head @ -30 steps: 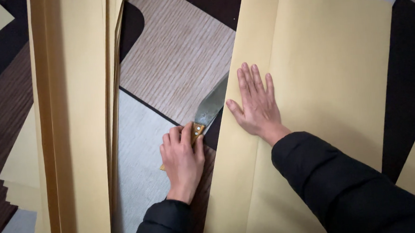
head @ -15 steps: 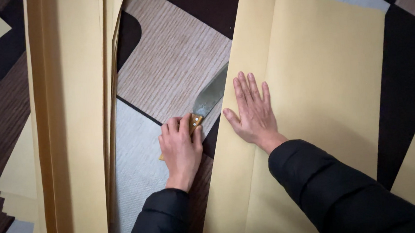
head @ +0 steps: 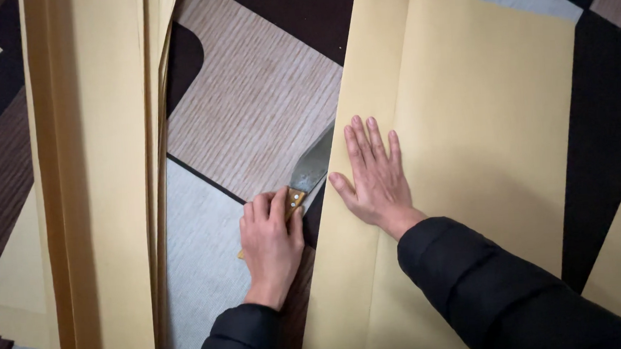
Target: Folding and cutting large sheets of paper into strips using a knife
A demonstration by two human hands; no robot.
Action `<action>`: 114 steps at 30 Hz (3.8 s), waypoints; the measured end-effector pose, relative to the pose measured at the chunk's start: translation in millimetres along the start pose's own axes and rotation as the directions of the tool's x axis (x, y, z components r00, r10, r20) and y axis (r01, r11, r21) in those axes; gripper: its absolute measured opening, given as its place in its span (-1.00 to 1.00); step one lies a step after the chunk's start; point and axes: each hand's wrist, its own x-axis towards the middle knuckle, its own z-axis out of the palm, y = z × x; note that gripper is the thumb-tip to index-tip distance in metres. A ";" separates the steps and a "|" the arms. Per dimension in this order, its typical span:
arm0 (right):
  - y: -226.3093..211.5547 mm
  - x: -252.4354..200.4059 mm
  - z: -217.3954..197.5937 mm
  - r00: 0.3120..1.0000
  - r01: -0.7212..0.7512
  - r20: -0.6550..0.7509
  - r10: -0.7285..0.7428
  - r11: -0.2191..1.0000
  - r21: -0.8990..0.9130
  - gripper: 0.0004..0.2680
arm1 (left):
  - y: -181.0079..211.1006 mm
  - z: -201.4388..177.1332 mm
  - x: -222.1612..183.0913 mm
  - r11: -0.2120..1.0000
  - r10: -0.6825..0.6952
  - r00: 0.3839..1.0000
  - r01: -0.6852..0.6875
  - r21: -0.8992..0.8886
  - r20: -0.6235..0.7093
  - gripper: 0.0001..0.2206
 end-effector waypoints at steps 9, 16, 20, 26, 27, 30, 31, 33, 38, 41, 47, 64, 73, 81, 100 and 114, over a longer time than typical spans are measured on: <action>-2.2 0.8 -2.1 0.999 -0.023 0.045 0.024 0.999 -0.033 -0.28 | 4.4 12.7 19.2 0.999 -0.001 0.998 0.003 0.033 -0.056 -0.58; -1.4 0.2 -1.1 0.999 -0.015 0.041 0.016 0.999 -0.033 -0.28 | 8.0 12.0 31.8 0.998 -0.010 0.998 0.014 0.056 -0.066 -0.58; 0.5 -1.1 1.9 1.000 0.009 0.014 -0.009 0.999 -0.040 -0.27 | 5.3 17.8 40.4 0.998 -0.006 0.998 0.010 0.066 -0.063 -0.59; 0.1 -0.4 1.7 1.000 0.012 0.014 -0.012 0.999 -0.031 -0.27 | 7.2 24.5 56.6 0.998 -0.024 0.998 0.027 0.057 -0.056 -0.59; -0.2 -0.2 1.4 1.000 0.009 0.018 -0.008 1.000 -0.019 -0.27 | 8.1 23.6 60.1 0.999 -0.024 0.998 0.026 0.043 -0.056 -0.59; 1.4 -1.4 5.2 1.000 0.019 0.016 -0.019 0.999 -0.036 -0.27 | 6.3 30.0 69.0 0.998 -0.019 0.998 0.022 0.057 -0.051 -0.58; 0.6 -1.0 3.8 1.000 0.018 0.016 -0.017 0.999 -0.036 -0.27 | 6.9 30.9 72.2 0.998 -0.019 0.999 0.022 0.056 -0.050 -0.58; -0.6 -0.4 1.3 0.999 0.000 0.044 0.001 1.000 -0.027 -0.27 | 8.2 33.5 78.5 0.997 -0.020 0.998 0.024 0.072 -0.064 -0.57; -0.4 -1.1 1.4 1.000 0.009 0.027 -0.008 0.999 -0.039 -0.27 | 7.6 45.0 94.1 0.996 -0.044 0.998 0.047 0.074 -0.048 -0.56; -0.9 -1.3 0.7 0.999 0.010 0.032 -0.009 0.999 -0.043 -0.27 | 13.9 40.2 105.1 0.997 -0.056 0.998 0.058 0.049 -0.032 -0.57; -2.2 -1.7 -0.2 0.999 0.009 0.032 -0.008 0.999 -0.053 -0.27 | 16.5 43.9 123.9 0.998 -0.060 0.998 0.060 0.028 -0.011 -0.58; -5.3 -1.0 -4.0 1.000 0.004 0.027 -0.003 0.999 -0.053 -0.29 | 26.2 47.6 123.3 0.999 -0.027 0.999 0.027 0.016 -0.043 -0.58; -4.6 -1.4 -4.1 1.000 0.011 0.015 -0.011 1.000 -0.018 -0.29 | 29.1 55.3 142.6 0.998 -0.044 0.998 0.046 0.045 -0.042 -0.57; -4.6 -2.0 -4.4 0.999 0.027 -0.018 -0.028 0.999 -0.040 -0.27 | 29.3 68.1 160.8 0.997 -0.034 0.997 0.039 0.067 -0.064 -0.56; -8.2 -1.2 -10.9 0.997 0.031 -0.067 -0.033 0.999 -0.036 -0.30 | 35.8 83.8 207.3 0.997 -0.034 0.998 0.038 0.060 -0.059 -0.57; -4.7 -1.9 -10.7 1.000 0.029 0.013 -0.028 0.996 -0.085 -0.27 | 40.2 96.3 236.4 0.994 -0.056 0.997 0.062 0.093 -0.058 -0.59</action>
